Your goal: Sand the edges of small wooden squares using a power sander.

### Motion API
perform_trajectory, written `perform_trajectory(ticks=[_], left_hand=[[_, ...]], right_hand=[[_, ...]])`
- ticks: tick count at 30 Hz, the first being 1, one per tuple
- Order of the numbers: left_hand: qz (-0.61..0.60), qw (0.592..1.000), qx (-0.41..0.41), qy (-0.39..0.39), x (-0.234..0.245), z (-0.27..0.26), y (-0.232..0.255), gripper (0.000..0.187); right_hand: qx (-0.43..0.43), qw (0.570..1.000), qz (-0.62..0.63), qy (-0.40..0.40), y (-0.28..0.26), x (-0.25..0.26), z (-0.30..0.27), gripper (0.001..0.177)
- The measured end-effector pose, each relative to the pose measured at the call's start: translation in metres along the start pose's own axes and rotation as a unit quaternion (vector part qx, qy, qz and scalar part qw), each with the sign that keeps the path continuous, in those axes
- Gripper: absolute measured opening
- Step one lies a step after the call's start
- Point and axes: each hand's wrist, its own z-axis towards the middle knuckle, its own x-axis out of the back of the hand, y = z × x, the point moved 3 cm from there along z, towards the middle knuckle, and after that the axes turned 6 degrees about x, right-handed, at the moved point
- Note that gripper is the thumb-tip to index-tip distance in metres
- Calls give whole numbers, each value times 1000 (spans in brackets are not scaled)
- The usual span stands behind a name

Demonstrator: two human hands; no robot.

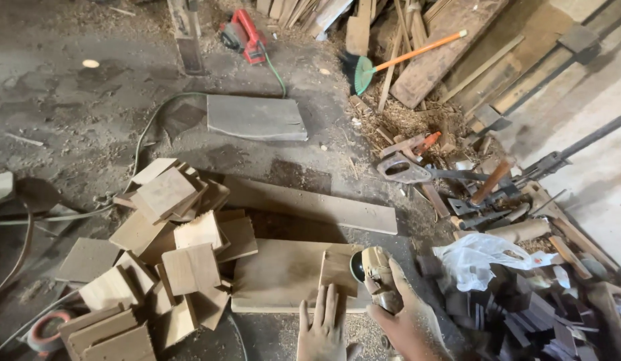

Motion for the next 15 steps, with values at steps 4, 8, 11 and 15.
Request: perform_trajectory(ticks=[4, 8, 11, 15], left_hand=[[-51, 995, -21, -83, -8, 2, -6, 107], [-132, 972, -43, -188, 0, 9, -10, 109], [-117, 979, -55, -159, 6, 12, -12, 112], [-125, 977, -57, -165, 6, 12, -15, 106]], right_hand=[[-34, 984, -174, -23, -24, 0, 0, 97], [-65, 956, -284, -41, -31, -6, 1, 101], [-8, 968, -249, -15, -36, -13, 4, 96], [-85, 956, -267, -81, -58, -20, 12, 100]])
